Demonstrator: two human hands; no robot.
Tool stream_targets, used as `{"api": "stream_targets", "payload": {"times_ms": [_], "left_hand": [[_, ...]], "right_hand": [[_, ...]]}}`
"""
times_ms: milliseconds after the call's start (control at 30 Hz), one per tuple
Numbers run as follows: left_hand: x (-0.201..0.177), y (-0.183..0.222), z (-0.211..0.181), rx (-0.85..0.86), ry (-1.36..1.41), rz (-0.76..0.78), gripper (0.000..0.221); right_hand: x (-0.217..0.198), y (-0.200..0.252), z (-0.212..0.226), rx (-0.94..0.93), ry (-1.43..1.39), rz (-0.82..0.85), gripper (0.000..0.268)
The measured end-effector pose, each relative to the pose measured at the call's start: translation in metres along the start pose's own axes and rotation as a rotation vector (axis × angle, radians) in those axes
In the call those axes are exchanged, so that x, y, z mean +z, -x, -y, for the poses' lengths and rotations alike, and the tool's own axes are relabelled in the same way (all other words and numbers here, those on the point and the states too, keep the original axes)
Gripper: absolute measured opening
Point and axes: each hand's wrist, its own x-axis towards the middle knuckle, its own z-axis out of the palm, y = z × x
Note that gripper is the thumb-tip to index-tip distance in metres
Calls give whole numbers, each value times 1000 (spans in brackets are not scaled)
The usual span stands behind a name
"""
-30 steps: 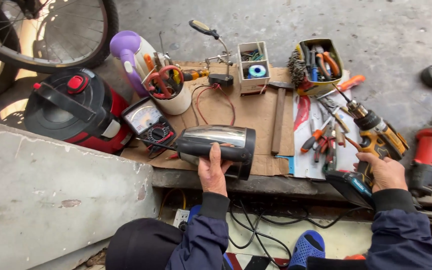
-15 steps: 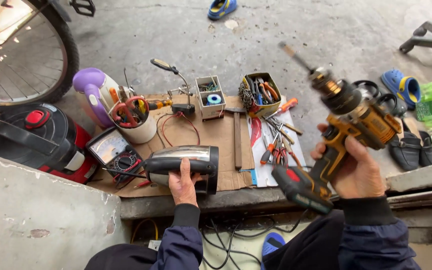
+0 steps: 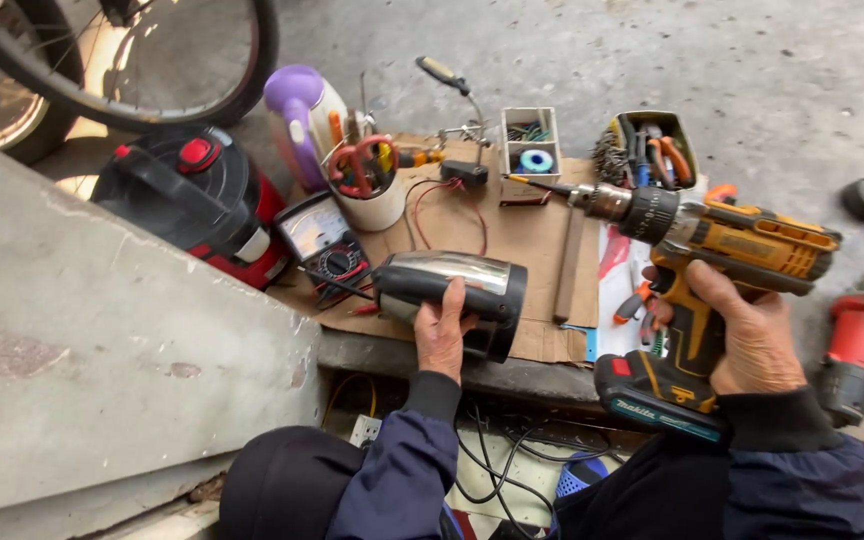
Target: Reassembling and modifying a kettle handle using a power drill and an angle grinder.
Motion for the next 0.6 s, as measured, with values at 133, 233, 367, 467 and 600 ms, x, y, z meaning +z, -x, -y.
{"api": "stream_targets", "payload": {"times_ms": [133,233,367,467,600], "left_hand": [[-1,-4,5,-5,41,16,41],[-1,-7,7,-28,44,-2,45],[-3,-10,11,-12,30,34,47],[-2,-8,11,-15,29,35,51],[-3,-12,17,24,100,80,52]], "right_hand": [[4,0,3,12,82,-28,41],[-15,-1,-6,3,171,-59,44],[-36,4,-10,79,263,-138,41],[-38,14,-2,136,276,-75,44],[-53,22,-7,138,163,17,39]]}}
